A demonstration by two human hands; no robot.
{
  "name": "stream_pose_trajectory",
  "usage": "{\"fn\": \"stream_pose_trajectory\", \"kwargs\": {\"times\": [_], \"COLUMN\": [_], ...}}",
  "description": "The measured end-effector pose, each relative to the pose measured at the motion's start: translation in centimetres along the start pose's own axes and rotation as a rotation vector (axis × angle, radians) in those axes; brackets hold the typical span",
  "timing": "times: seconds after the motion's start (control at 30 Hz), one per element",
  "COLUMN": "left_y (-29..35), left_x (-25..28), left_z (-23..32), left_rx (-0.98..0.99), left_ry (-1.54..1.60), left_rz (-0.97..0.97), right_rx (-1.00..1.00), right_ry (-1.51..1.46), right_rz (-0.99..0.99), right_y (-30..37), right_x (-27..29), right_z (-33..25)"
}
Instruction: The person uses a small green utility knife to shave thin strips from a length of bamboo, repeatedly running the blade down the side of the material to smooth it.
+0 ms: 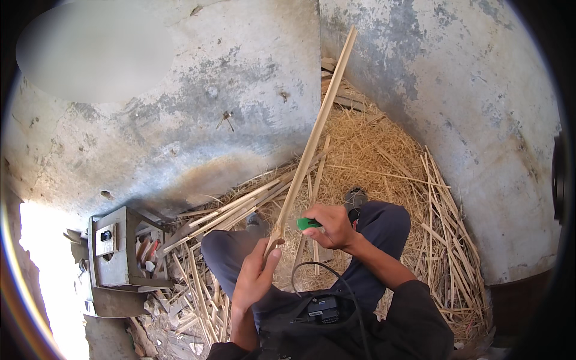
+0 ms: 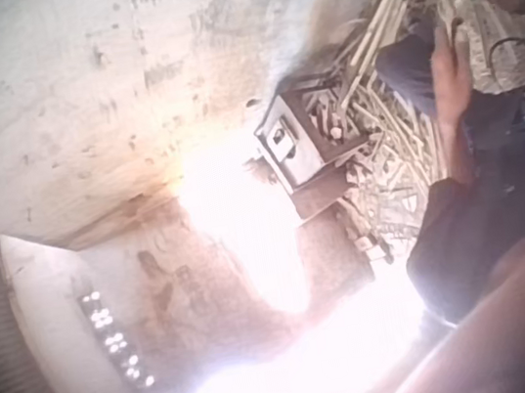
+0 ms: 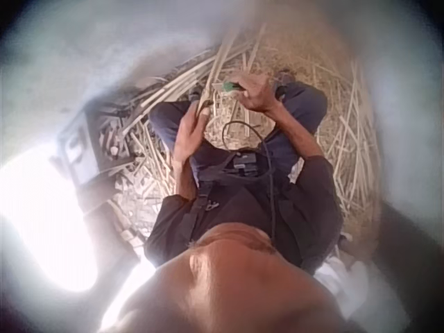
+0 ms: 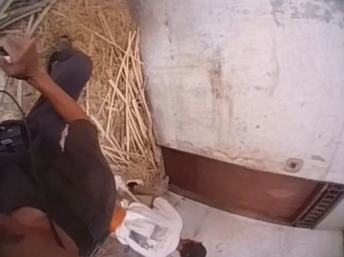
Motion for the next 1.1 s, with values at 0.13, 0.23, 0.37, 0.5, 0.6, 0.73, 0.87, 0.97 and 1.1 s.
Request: {"fn": "stream_pose_trajectory", "kwargs": {"times": [0.13, 0.23, 0.37, 0.5, 0.6, 0.73, 0.87, 0.97, 1.1], "left_y": [-0.1, 0.0, 0.1, 0.2, 0.3, 0.5, 0.6, 0.7, 0.7], "left_x": [-0.1, -0.2, -0.3, -0.4, -0.5, -0.6, -0.6, -0.7, -0.8], "left_z": [0.3, 0.2, 0.6, 1.1, 1.6, 1.7, 1.5, 1.5, 1.3], "left_rx": [-0.006, 0.045, 0.018, 0.023, 0.018, 0.013, 0.019, 0.033, 0.043], "left_ry": [0.098, 0.142, 0.141, 0.187, 0.179, 0.193, 0.172, 0.181, 0.196], "left_rz": [0.036, 0.027, 0.072, 0.096, 0.112, 0.131, 0.147, 0.146, 0.145], "right_rx": [0.076, 0.074, 0.087, 0.065, 0.084, 0.108, 0.124, 0.136, 0.112], "right_ry": [0.033, 0.027, 0.025, -0.001, 0.004, 0.038, 0.066, 0.090, 0.097], "right_rz": [-0.030, -0.026, -0.007, 0.012, 0.032, 0.040, 0.059, 0.081, 0.088], "right_y": [0.0, 0.0, -0.3, -0.3, -0.4, -0.5, -0.9, -0.7, -0.8], "right_x": [-0.5, -0.6, -0.5, -0.5, -0.3, -0.2, -0.1, -0.1, -0.1], "right_z": [-0.5, -0.5, -0.9, -0.7, -0.9, -1.3, -1.8, -1.5, -1.6]}}
Point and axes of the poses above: each hand's wrist, its own y-axis away from the middle knuckle, its own x-axis out of the back of the hand, z = x × y, the point moved 6 cm from there along -y, towards the middle knuckle, and after that the axes turned 14 degrees about -y, right-handed, at the moved point
